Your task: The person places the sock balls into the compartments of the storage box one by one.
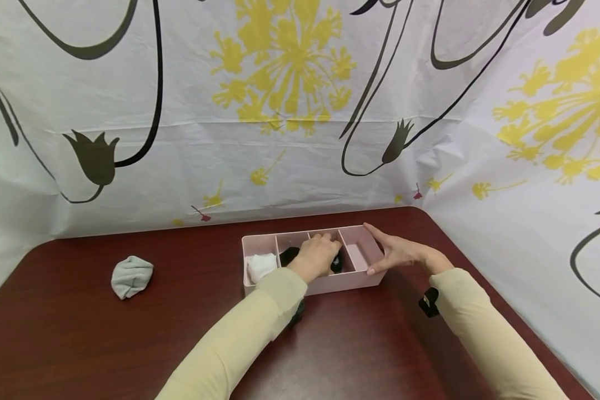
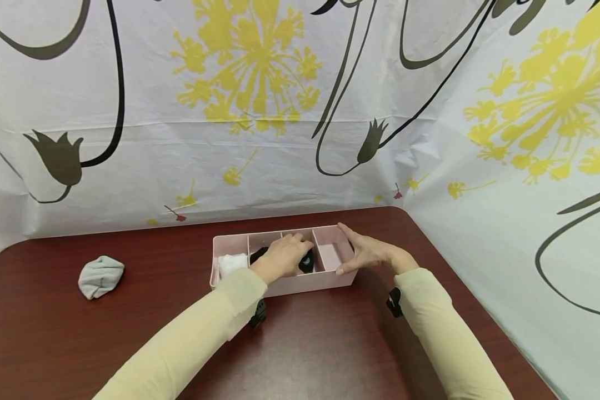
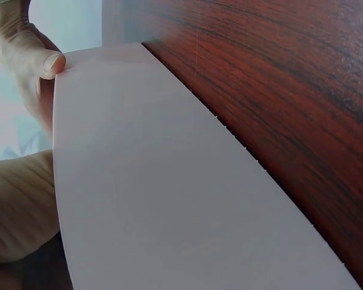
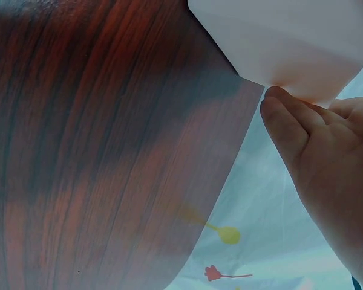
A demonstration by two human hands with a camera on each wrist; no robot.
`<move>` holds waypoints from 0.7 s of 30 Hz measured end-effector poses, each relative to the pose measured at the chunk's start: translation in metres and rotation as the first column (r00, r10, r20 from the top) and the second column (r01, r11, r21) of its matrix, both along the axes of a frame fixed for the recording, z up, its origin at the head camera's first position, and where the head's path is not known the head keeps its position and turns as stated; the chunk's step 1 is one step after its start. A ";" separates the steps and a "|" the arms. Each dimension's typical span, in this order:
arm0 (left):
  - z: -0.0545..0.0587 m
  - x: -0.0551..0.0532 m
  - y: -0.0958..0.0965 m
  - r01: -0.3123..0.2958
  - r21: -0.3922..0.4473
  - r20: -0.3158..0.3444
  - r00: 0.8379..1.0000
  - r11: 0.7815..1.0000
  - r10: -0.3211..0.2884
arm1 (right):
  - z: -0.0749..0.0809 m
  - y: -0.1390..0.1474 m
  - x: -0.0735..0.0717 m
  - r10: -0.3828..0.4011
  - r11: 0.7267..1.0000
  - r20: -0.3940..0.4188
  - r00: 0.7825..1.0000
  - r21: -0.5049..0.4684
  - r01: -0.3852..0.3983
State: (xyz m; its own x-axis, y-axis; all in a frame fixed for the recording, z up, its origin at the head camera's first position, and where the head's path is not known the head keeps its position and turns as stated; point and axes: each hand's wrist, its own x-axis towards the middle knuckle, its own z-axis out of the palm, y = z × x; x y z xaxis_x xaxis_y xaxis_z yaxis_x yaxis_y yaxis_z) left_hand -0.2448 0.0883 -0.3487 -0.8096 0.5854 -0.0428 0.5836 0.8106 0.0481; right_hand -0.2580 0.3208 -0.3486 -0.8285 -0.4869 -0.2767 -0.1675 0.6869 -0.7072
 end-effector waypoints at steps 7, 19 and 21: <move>-0.001 0.001 -0.002 0.003 0.035 -0.005 1.000 0.999 -0.003 | 0.002 -0.001 0.000 0.000 1.000 -0.008 1.000 0.013 0.000; -0.003 0.005 -0.010 0.067 0.142 -0.030 0.998 0.988 -0.063 | 0.001 0.000 0.002 0.002 1.000 0.019 1.000 0.004 -0.003; -0.003 0.006 -0.011 0.074 0.174 -0.031 0.997 0.982 -0.070 | 0.001 0.000 0.002 0.000 1.000 0.028 1.000 -0.002 0.000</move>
State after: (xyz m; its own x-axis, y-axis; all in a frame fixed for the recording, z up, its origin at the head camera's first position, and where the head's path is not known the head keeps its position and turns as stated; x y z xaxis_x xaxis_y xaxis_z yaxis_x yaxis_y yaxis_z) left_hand -0.2390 0.0774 -0.3516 -0.7645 0.6390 0.0849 0.6430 0.7467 0.1700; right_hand -0.2563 0.3207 -0.3481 -0.8206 -0.4871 -0.2989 -0.1475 0.6858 -0.7127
